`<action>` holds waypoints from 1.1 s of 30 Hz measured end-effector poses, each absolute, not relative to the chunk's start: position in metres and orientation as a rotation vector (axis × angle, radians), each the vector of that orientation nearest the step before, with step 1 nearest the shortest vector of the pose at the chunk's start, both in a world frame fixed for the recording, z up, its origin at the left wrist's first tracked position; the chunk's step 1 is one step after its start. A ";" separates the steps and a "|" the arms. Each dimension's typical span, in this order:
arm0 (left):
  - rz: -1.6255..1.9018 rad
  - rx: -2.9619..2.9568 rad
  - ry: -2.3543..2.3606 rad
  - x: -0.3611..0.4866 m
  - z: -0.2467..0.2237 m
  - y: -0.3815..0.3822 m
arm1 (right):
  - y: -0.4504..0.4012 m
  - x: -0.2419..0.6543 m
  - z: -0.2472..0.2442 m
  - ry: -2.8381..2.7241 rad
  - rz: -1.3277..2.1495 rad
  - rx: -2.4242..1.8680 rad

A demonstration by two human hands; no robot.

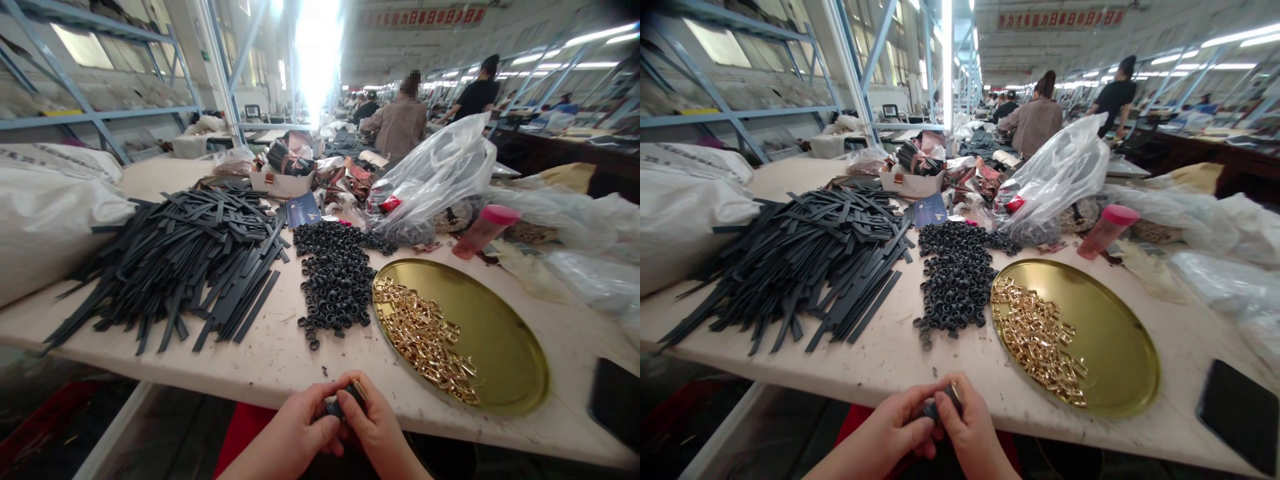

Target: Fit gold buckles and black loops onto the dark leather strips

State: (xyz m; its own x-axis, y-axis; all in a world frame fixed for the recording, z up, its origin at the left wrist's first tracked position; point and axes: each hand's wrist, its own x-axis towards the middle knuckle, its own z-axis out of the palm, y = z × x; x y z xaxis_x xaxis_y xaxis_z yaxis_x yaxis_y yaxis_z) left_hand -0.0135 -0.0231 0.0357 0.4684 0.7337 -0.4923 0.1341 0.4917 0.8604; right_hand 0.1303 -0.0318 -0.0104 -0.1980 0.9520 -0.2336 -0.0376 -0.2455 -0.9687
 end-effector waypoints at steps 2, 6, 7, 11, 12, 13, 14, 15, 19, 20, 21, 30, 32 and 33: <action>0.440 0.980 1.053 -0.010 0.034 -0.025 | -0.037 0.133 -0.010 -1.315 1.536 -1.225; 0.434 0.996 1.045 -0.007 0.030 -0.029 | -0.044 0.136 -0.019 -1.474 1.280 -1.370; 0.437 1.020 1.041 -0.006 0.029 -0.029 | -0.044 0.135 -0.021 -1.479 1.231 -1.410; 0.418 1.061 1.008 -0.003 0.027 -0.026 | -0.047 0.128 -0.025 -1.404 1.190 -1.432; 0.407 1.055 0.994 -0.003 0.027 -0.024 | -0.047 0.127 -0.023 -1.370 1.202 -1.417; 0.395 1.053 0.985 -0.003 0.027 -0.022 | -0.047 0.126 -0.021 -1.333 1.217 -1.405; 0.380 1.065 0.995 -0.004 0.028 -0.019 | -0.047 0.125 -0.018 -1.296 1.226 -1.398; 0.353 1.102 1.023 -0.005 0.027 -0.017 | -0.046 0.125 -0.015 -1.264 1.220 -1.399; 0.187 1.377 1.143 -0.007 0.024 -0.008 | -0.040 0.127 -0.013 -1.261 1.039 -1.470; 0.160 1.436 1.151 -0.006 0.022 -0.007 | -0.037 0.128 -0.015 -1.279 0.995 -1.495; 0.145 1.490 1.155 -0.003 0.021 -0.005 | -0.035 0.129 -0.019 -1.302 0.967 -1.518; 0.251 2.030 1.753 -0.044 0.025 0.051 | 0.005 0.182 -0.078 -1.839 0.340 -1.612; 0.250 1.974 1.968 -0.072 0.026 0.073 | 0.009 0.188 -0.088 -1.932 0.150 -1.567; 0.244 1.937 2.055 -0.084 0.024 0.084 | 0.010 0.190 -0.091 -1.962 0.061 -1.545</action>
State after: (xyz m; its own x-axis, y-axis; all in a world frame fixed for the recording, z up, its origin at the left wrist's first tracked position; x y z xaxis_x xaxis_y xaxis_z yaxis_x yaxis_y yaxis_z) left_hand -0.0842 0.0836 0.0244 -0.0414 0.9937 -0.1039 0.9417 0.0735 0.3283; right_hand 0.1896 0.0098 -0.0910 -0.1117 0.8891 0.4440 0.8600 0.3103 -0.4051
